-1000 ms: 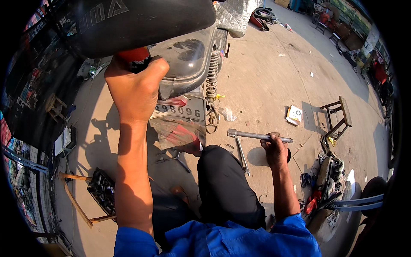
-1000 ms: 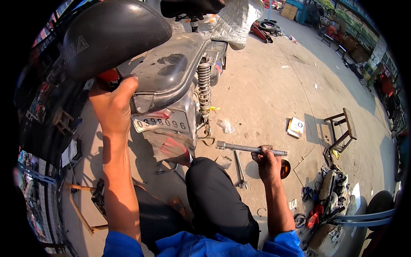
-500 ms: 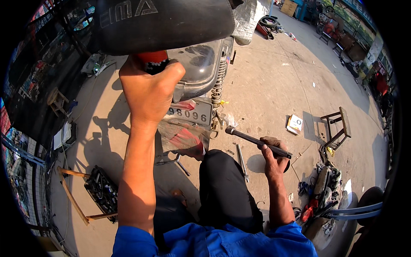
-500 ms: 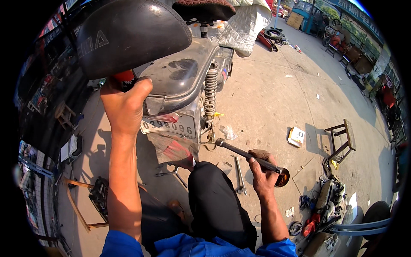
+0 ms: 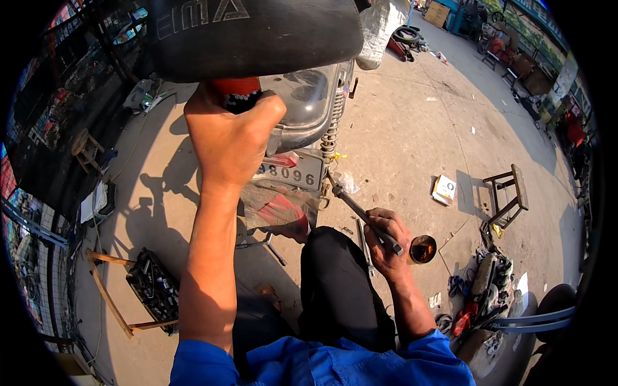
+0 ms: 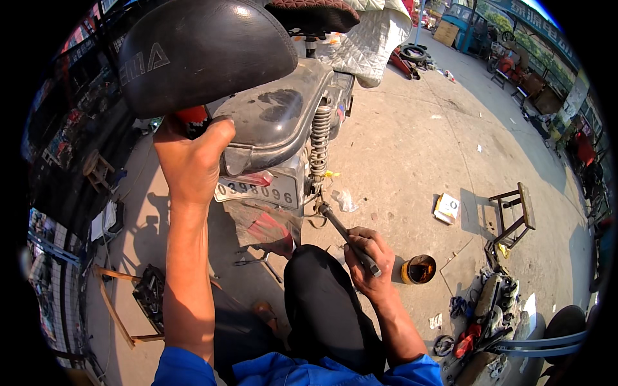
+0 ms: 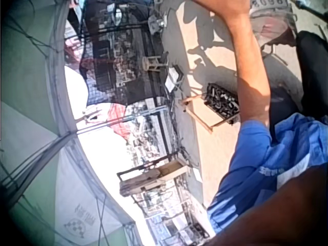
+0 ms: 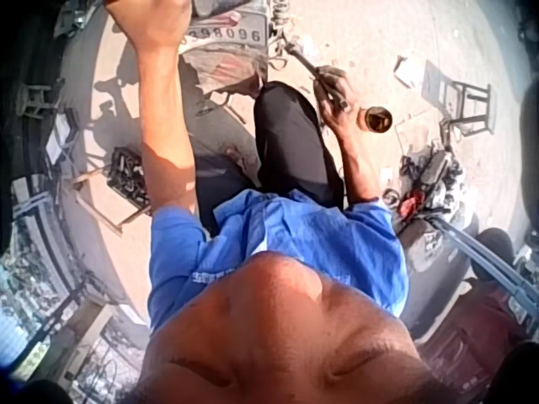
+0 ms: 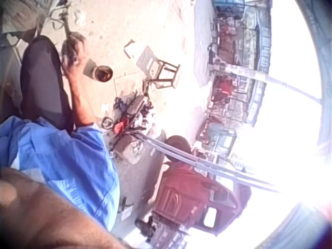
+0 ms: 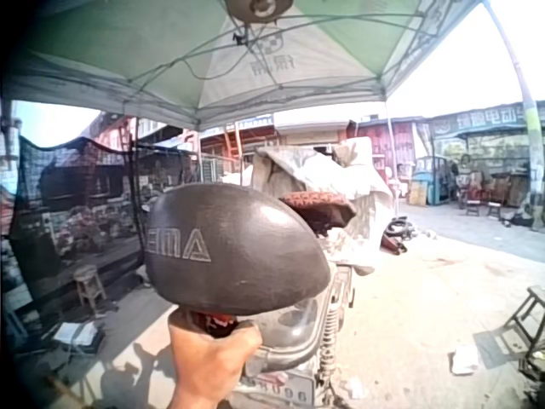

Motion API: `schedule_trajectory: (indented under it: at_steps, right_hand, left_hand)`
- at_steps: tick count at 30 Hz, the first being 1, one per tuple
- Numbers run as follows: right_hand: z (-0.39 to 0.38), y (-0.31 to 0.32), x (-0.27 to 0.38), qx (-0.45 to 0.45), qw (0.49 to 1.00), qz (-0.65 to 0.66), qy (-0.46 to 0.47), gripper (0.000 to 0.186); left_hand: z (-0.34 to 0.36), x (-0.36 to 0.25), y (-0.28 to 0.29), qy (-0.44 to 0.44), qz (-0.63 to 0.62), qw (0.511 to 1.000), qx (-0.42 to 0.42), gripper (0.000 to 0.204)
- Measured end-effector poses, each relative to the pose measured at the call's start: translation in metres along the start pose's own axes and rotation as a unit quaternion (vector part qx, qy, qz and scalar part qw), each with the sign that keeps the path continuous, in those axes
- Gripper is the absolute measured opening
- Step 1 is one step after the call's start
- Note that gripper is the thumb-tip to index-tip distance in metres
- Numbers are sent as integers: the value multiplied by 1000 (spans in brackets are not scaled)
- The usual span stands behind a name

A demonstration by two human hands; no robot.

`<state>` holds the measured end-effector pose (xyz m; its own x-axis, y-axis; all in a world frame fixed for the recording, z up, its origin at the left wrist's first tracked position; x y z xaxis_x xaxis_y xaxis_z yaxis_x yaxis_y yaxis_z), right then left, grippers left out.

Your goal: The person is sitting on the ground repairing the rear section of a scooter. They use a wrench to loosen bolts on the rear fender and a screwdriver to adjust components near the license plate area. The person removes a small black plastic part and manipulates the rear suspension spring.

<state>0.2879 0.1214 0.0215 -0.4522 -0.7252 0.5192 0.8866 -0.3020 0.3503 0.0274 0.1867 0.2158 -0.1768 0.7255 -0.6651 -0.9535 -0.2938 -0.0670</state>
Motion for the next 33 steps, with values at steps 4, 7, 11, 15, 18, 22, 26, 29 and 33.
schedule_trajectory:
  at_steps: [4,7,11,15,18,22,26,29,33]
  right_hand:
    - [3,-9,1,-4,1000,-22,18,19]
    - [3,-16,2,-13,1000,-25,11,20]
    - [8,-26,2,-30,999,-26,-5,20]
    - [16,-31,9,-49,998,-30,4,17]
    - [20,-30,8,-75,997,-17,0,14]
    - [31,-31,-3,-102,992,23,-73,7]
    - [27,-41,-11,-124,970,191,-90,22]
    - [19,-38,-24,-170,966,163,-104,32]
    - [20,-37,-27,-218,958,153,-103,38]
  left_hand:
    - [0,1,0,5,12,1000,-3,16]
    - [0,2,0,13,0,1000,-5,16]
    - [-2,2,1,1,4,1000,-9,16]
    - [0,4,1,5,-11,1000,-5,16]
    - [0,1,0,-5,-9,1000,-5,16]
    - [0,9,3,17,17,1000,-4,15]
    - [0,3,1,13,2,1000,-2,16]
    - [0,3,0,-3,1,1000,-1,16]
    - [-2,6,1,19,20,1000,11,23]
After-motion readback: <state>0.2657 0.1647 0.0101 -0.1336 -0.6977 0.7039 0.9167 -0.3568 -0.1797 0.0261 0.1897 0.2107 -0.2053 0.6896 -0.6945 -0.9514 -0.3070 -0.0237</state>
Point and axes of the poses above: each hand's wrist, its own z-axis towards the middle knuckle, its own y-axis out of the back of the hand, x = y × z, the point moved 10 cm from there along z, towards the middle knuckle, and after that the axes turned 7 degrees about y, right-handed, at the moved point
